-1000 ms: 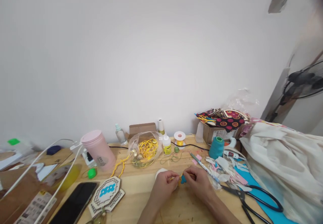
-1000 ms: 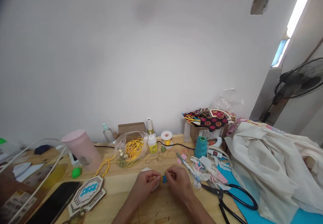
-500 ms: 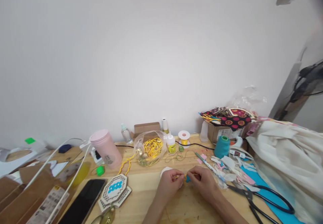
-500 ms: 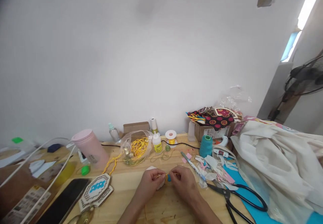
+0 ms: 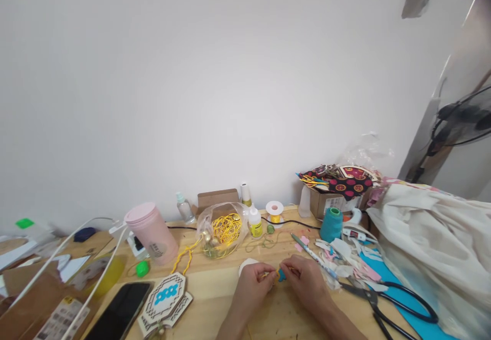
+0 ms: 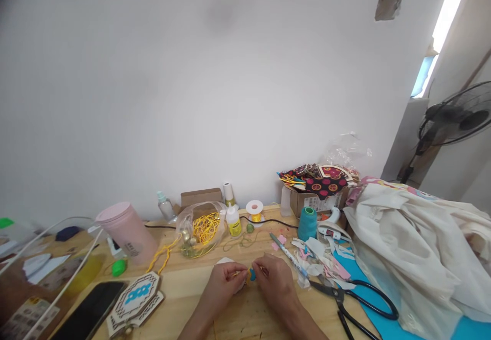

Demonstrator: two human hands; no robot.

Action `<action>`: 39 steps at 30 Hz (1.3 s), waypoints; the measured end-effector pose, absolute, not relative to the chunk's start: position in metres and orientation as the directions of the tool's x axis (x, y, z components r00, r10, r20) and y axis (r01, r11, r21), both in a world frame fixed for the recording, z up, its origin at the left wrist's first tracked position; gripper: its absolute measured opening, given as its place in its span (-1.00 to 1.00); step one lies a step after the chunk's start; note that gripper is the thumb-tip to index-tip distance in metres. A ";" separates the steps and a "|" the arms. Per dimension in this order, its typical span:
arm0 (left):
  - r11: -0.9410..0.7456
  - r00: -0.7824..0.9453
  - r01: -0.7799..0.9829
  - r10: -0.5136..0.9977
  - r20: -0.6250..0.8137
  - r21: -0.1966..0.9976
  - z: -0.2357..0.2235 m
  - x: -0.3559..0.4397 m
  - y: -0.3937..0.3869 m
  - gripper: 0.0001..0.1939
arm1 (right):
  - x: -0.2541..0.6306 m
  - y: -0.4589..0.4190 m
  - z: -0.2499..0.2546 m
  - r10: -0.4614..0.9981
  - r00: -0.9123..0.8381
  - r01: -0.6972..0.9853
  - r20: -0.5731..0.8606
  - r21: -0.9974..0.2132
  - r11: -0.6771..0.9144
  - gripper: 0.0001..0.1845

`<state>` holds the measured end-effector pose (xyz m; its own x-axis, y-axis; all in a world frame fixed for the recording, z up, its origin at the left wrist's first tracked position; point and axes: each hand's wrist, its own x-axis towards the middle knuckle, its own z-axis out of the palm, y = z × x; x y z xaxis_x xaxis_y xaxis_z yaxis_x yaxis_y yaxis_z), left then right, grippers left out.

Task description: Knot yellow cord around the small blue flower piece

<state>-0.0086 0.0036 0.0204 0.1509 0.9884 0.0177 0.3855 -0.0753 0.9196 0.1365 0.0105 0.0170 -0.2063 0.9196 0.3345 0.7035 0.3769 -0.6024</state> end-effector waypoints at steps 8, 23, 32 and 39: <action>-0.062 0.090 0.416 0.996 0.027 0.907 0.018 -0.010 0.004 -0.73 | 0.137 0.010 0.018 0.931 -0.188 0.678 0.313 -0.644 0.354 -0.69; -0.127 0.127 0.547 0.990 0.068 0.828 0.023 -0.007 0.001 -0.73 | 0.133 0.006 0.013 0.928 -0.159 0.787 0.336 -0.525 0.325 -0.71; -0.050 0.115 0.377 0.993 0.007 0.925 0.020 -0.009 0.002 -0.71 | 0.136 0.003 0.021 0.925 -0.176 0.695 0.335 -0.623 0.358 -0.70; -0.037 0.115 0.359 0.993 -0.005 0.933 0.021 -0.011 0.003 -0.69 | 0.135 0.004 0.023 0.928 -0.174 0.701 0.328 -0.621 0.351 -0.68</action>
<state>-0.0106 0.0032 0.0206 0.1152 0.9933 -0.0049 0.3591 -0.0371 0.9325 0.1354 0.0041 0.0234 -0.1741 0.9284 0.3283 0.7008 0.3510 -0.6210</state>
